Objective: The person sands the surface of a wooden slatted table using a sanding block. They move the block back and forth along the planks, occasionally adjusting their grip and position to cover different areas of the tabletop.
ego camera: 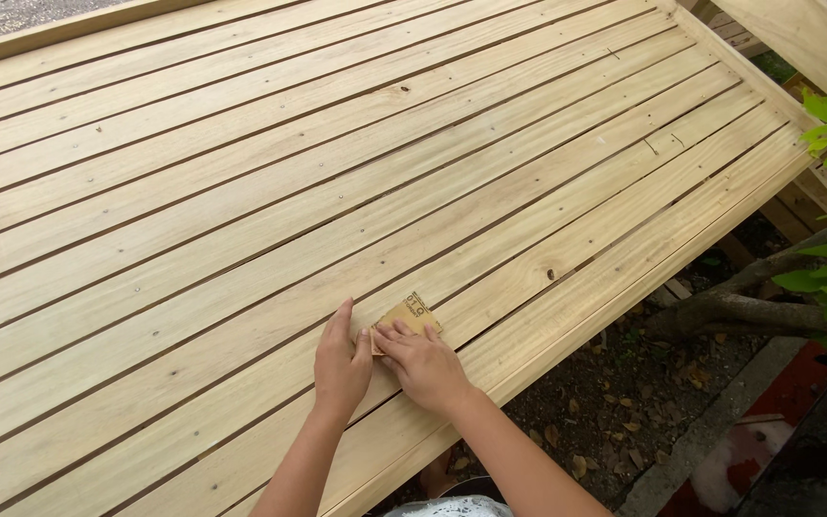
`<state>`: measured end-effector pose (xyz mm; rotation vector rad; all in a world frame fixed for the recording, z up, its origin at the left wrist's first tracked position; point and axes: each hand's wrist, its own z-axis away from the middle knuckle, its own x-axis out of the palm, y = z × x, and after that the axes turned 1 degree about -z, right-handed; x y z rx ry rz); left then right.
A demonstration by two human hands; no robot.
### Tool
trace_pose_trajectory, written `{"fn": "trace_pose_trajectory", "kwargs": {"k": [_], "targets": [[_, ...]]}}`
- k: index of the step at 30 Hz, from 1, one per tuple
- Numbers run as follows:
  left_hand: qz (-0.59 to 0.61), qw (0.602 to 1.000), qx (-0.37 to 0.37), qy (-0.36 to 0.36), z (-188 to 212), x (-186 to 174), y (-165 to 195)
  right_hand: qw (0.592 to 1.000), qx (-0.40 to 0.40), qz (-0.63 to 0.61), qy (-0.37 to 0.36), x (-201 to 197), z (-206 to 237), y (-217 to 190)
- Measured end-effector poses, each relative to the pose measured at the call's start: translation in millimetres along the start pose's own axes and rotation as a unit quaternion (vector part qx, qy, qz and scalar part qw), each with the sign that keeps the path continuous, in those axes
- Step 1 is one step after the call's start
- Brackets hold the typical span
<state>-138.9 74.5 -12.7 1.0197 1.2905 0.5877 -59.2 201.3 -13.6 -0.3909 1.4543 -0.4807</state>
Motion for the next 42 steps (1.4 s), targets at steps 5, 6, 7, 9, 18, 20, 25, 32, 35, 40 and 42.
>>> {"fn": "trace_pose_trajectory", "kwargs": {"k": [5, 6, 7, 9, 18, 20, 25, 32, 35, 40, 42], "targets": [[0.087, 0.927, -0.349, -0.110, -17, 4, 21, 0.994, -0.023, 0.022, 0.105, -22, -6, 33], [0.135, 0.922, -0.340, -0.128, -21, 6, 23, 0.994, -0.042, 0.048, 0.090, -27, -7, 37], [0.181, 0.914, -0.331, -0.146, -24, 8, 25, 0.993, -0.061, 0.074, 0.075, -30, -9, 39], [0.205, 0.921, -0.298, -0.142, -30, 11, 25, 0.994, -0.051, 0.075, 0.061, -36, -12, 42], [0.027, 0.994, -0.081, -0.074, -34, 3, 19, 0.967, 0.190, -0.163, 0.055, -72, -49, 82], [-0.005, 0.993, -0.082, -0.084, -31, 5, 22, 0.985, 0.156, -0.054, 0.047, -72, -56, 82], [-0.093, 0.991, -0.040, -0.090, -29, 12, 23, 0.995, 0.039, -0.011, 0.087, -67, -69, 78], [-0.098, 0.990, 0.037, -0.096, -37, 35, 15, 0.997, 0.046, -0.003, 0.060, -87, -70, 97], [-0.115, 0.982, 0.130, -0.073, -38, 44, 14, 0.996, 0.062, -0.026, 0.055, -96, -64, 98], [-0.126, 0.981, 0.106, -0.103, -38, 37, 7, 0.995, 0.082, -0.049, 0.027, -96, -60, 83], [-0.122, 0.982, 0.082, -0.116, -37, 30, 3, 0.996, 0.075, -0.054, 0.012, -90, -62, 78]]}}
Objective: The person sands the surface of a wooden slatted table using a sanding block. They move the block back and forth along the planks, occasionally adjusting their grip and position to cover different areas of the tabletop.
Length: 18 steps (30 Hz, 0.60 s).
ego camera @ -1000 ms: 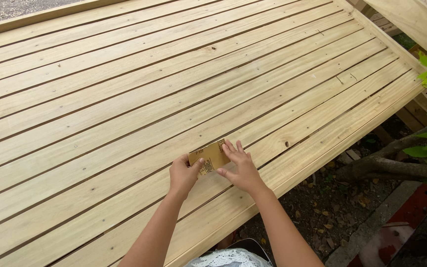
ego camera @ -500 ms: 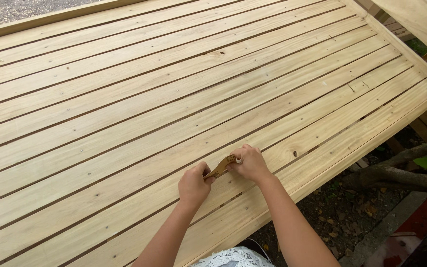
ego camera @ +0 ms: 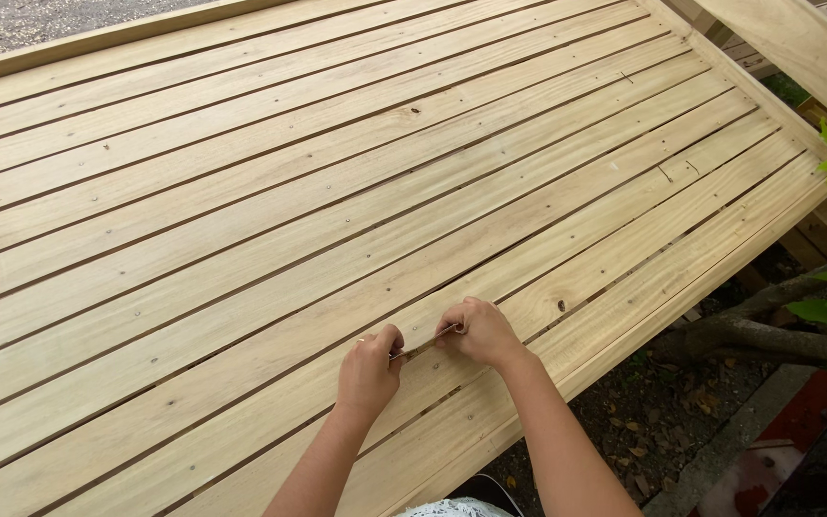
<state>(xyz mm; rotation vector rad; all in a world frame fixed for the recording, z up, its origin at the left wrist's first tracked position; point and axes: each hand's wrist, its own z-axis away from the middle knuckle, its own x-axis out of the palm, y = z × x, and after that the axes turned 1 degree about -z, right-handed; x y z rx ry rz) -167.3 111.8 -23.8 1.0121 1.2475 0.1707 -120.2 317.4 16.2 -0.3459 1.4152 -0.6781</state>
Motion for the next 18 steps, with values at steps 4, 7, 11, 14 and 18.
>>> {"fn": "trace_pose_trajectory", "kwargs": {"k": [4, 7, 11, 14, 18], "targets": [[-0.002, 1.000, -0.026, -0.011, 7, -6, -7, 0.998, -0.054, -0.015, -0.023, 7, -5, 3], [-0.005, 0.999, -0.035, 0.011, 5, 1, -4, 0.996, -0.092, -0.008, -0.008, 2, -6, 14], [0.019, 0.999, -0.020, 0.043, -11, 15, 15, 0.994, -0.093, -0.009, 0.048, -10, -4, 23], [0.038, 0.997, -0.047, 0.043, -16, 10, 22, 0.999, -0.013, -0.019, 0.031, -10, -4, 20], [0.031, 0.994, -0.098, 0.044, -4, -10, 12, 0.988, -0.145, -0.034, 0.031, -1, -9, 16]]}}
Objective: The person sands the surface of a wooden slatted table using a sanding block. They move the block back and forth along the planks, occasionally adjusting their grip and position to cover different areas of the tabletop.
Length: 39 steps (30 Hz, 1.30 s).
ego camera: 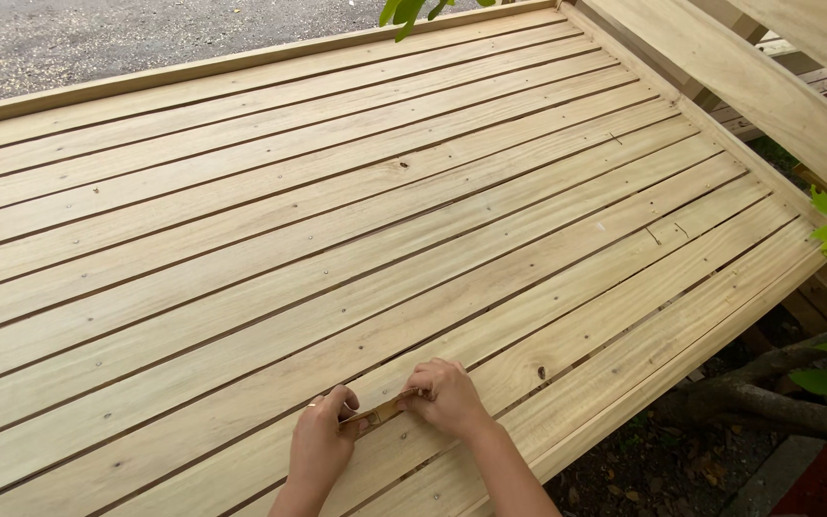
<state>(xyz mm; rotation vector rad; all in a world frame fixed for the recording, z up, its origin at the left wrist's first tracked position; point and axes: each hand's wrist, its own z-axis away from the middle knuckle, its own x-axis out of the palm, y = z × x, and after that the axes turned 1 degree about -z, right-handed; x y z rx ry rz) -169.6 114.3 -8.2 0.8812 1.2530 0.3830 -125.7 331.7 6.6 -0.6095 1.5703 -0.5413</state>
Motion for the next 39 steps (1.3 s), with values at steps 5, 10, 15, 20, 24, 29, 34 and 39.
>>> {"fn": "trace_pose_trajectory", "kwargs": {"k": [5, 10, 15, 20, 24, 29, 34, 39], "targets": [[0.057, 0.997, -0.054, -0.009, -7, 26, 13, 1.000, 0.000, 0.004, -0.028, -10, -6, 26], [0.066, 0.994, -0.091, 0.000, -13, 38, 27, 0.995, 0.077, 0.026, -0.061, -20, -5, 47], [0.077, 0.991, -0.107, 0.038, -1, 32, 18, 0.998, 0.041, -0.039, -0.004, -9, 0, 42], [0.074, 0.990, -0.117, 0.038, -3, 41, 4, 0.994, 0.098, -0.028, -0.039, -10, 1, 41], [0.071, 0.996, -0.039, 0.026, -9, 48, -11, 0.994, 0.101, -0.018, -0.029, -13, -3, 40], [0.058, 0.995, -0.073, -0.042, -17, 46, -32, 0.989, 0.135, 0.014, -0.051, -3, -11, 27], [0.010, 0.996, -0.072, -0.046, -14, 24, -25, 0.999, 0.029, 0.010, -0.025, -6, -15, 24], [0.023, 0.999, 0.037, 0.011, -29, 39, 14, 0.994, 0.103, 0.011, 0.016, -9, -11, 35]]}}
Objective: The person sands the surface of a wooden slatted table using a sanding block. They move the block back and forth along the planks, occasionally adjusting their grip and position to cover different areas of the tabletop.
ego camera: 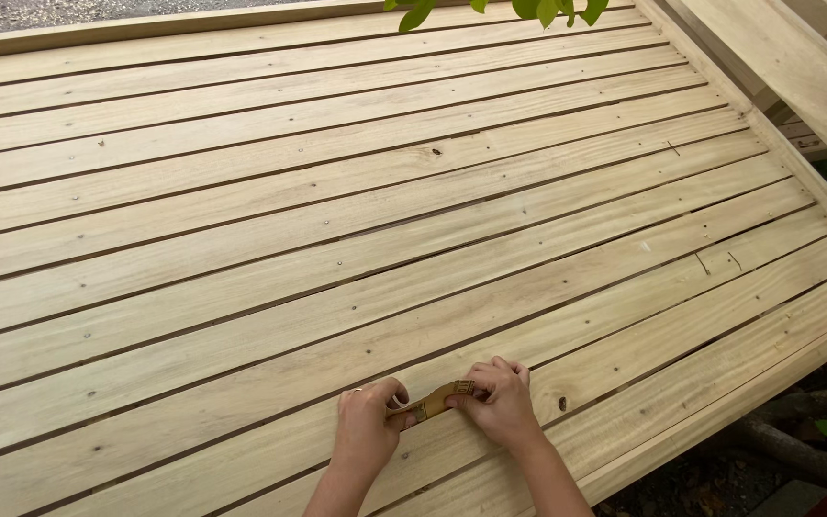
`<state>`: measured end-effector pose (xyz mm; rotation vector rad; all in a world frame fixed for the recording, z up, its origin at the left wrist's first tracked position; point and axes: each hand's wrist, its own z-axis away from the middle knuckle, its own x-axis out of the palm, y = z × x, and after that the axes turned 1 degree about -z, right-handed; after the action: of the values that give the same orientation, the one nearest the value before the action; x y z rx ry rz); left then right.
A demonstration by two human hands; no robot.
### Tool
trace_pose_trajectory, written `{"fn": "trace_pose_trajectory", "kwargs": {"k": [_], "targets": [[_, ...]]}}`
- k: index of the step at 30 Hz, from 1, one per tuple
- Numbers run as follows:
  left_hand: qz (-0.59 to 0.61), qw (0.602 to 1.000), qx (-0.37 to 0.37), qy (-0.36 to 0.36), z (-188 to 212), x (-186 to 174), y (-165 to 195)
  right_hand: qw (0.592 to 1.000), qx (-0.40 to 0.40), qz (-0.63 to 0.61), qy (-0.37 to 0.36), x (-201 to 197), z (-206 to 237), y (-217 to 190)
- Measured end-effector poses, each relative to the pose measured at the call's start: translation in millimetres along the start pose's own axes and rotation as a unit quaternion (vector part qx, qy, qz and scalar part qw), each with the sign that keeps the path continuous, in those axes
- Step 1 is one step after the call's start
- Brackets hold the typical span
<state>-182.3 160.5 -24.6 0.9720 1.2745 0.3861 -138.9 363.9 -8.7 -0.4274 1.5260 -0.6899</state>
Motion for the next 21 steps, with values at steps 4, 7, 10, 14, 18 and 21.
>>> {"fn": "trace_pose_trajectory", "kwargs": {"k": [4, 7, 10, 14, 18, 21], "targets": [[0.002, 0.997, -0.062, -0.040, 2, -13, -8, 1.000, -0.019, 0.005, 0.001, 3, 1, 6], [0.029, 0.993, -0.101, -0.063, 3, -14, -12, 0.999, -0.020, 0.016, -0.019, -1, 0, 8], [0.021, 0.997, -0.056, -0.048, -4, 9, 2, 1.000, 0.006, 0.023, 0.003, -12, 0, 11], [-0.010, 0.998, -0.043, -0.042, -1, 17, 8, 0.999, 0.049, 0.007, 0.009, -14, 2, 10], [-0.046, 0.991, -0.107, -0.069, 10, -9, -5, 1.000, -0.007, 0.020, -0.013, -3, 3, 8], [-0.047, 0.977, -0.171, -0.119, 1, -9, 0, 0.999, 0.010, 0.028, -0.023, 0, 3, 9]]}}
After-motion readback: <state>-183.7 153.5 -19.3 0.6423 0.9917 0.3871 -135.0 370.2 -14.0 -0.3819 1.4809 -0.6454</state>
